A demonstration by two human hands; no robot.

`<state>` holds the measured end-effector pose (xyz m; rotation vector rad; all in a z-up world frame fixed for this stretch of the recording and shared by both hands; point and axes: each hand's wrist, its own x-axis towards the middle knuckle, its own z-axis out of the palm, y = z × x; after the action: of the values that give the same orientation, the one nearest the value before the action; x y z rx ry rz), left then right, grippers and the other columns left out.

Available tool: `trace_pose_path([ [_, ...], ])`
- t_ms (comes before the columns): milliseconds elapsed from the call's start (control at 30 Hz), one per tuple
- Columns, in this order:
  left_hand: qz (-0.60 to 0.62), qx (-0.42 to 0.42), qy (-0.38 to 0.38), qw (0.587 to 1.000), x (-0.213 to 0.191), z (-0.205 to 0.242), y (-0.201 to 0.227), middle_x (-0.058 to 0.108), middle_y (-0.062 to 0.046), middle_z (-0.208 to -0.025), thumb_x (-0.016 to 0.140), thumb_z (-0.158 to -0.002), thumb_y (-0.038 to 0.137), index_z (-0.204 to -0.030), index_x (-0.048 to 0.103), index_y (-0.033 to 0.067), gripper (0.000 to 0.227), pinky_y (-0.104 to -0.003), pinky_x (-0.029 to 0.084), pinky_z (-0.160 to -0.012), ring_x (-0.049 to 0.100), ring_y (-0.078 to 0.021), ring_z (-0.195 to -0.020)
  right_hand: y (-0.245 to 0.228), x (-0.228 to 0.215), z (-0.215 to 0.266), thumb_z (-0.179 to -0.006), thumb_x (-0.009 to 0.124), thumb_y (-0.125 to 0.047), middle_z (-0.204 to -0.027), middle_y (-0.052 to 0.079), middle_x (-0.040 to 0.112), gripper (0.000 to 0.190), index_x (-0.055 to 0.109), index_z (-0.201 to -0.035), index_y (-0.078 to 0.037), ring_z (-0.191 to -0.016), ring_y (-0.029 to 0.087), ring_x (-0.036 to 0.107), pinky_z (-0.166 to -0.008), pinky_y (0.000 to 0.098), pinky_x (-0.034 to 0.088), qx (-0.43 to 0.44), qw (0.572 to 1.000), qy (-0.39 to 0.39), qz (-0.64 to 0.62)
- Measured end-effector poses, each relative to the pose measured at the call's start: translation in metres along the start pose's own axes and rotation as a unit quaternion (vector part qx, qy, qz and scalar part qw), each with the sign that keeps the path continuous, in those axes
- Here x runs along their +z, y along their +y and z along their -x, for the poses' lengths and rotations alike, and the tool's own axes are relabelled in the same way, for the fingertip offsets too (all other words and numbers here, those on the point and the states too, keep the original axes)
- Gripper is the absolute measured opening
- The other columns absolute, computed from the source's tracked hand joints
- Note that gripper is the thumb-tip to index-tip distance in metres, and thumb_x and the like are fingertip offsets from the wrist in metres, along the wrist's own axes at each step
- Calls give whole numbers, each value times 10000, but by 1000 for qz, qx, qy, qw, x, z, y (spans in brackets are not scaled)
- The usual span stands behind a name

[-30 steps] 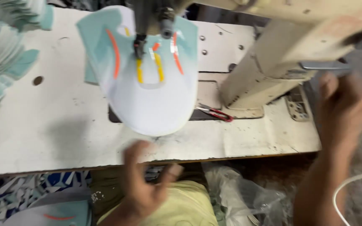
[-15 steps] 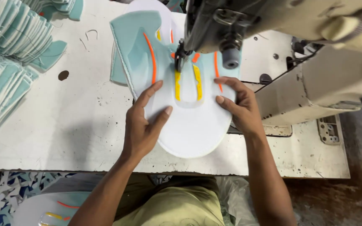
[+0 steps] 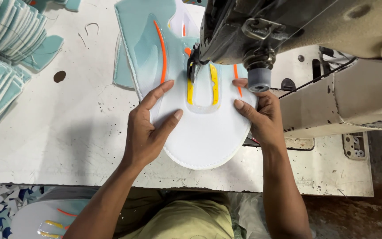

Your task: The person sews light blue and white slipper uppers using a sewing machine, guiding the material under the needle and trimming excess thread with scissors. They repeatedly pick up new slipper pieces from a stack, sew them, and place the finished items aside.

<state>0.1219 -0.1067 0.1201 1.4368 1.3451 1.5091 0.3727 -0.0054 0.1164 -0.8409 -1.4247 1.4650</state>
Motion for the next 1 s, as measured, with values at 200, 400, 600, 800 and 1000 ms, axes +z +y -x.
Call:
trace_pose_path([
  [200, 19, -7, 0, 1000, 0, -12, -1, 639, -181, -1444, 702, -963, 130, -1480, 511, -16, 570, -351, 496, -1116, 619, -220, -1317, -3, 0, -9, -953, 735, -26, -1080, 114, 733, 409, 635, -1347, 15, -899, 106, 687, -783, 252, 572, -2, 1000, 8, 13],
  [400, 12, -27, -2, 1000, 0, -27, -2, 669, -160, -1396, 720, -944, 130, -1462, 536, -11, 567, -331, 529, -1069, 649, -194, -1255, -1, -1, -17, -956, 755, -59, -1134, 112, 719, 410, 643, -1341, 30, -882, 105, 670, -775, 250, 566, 12, 999, 31, -2],
  [600, 34, 5, -24, 999, -2, -43, -11, 638, -171, -1429, 727, -950, 112, -1457, 526, -28, 563, -345, 526, -1101, 628, -203, -1299, 41, -23, -28, -906, 790, -60, -1068, 128, 694, 374, 612, -1221, 34, -856, 158, 707, -762, 313, 620, 25, 994, 110, 1],
  [800, -19, 31, -75, 996, -13, -68, -27, 666, -153, -1404, 792, -893, 54, -1408, 589, 7, 555, -394, 495, -1162, 620, -226, -1332, 24, -6, -21, -905, 795, -109, -1106, 126, 688, 427, 643, -1278, 35, -870, 161, 699, -769, 313, 613, 13, 996, 83, -25],
  [1000, -30, -13, -207, 978, -32, -120, -26, 727, -93, -1317, 818, -818, 50, -1353, 662, 85, 558, -339, 515, -1057, 681, -197, -1226, 54, 4, 25, -1027, 708, -103, -1266, 200, 713, 385, 630, -1362, 70, -936, 170, 669, -840, 314, 588, -59, 995, 62, 57],
])
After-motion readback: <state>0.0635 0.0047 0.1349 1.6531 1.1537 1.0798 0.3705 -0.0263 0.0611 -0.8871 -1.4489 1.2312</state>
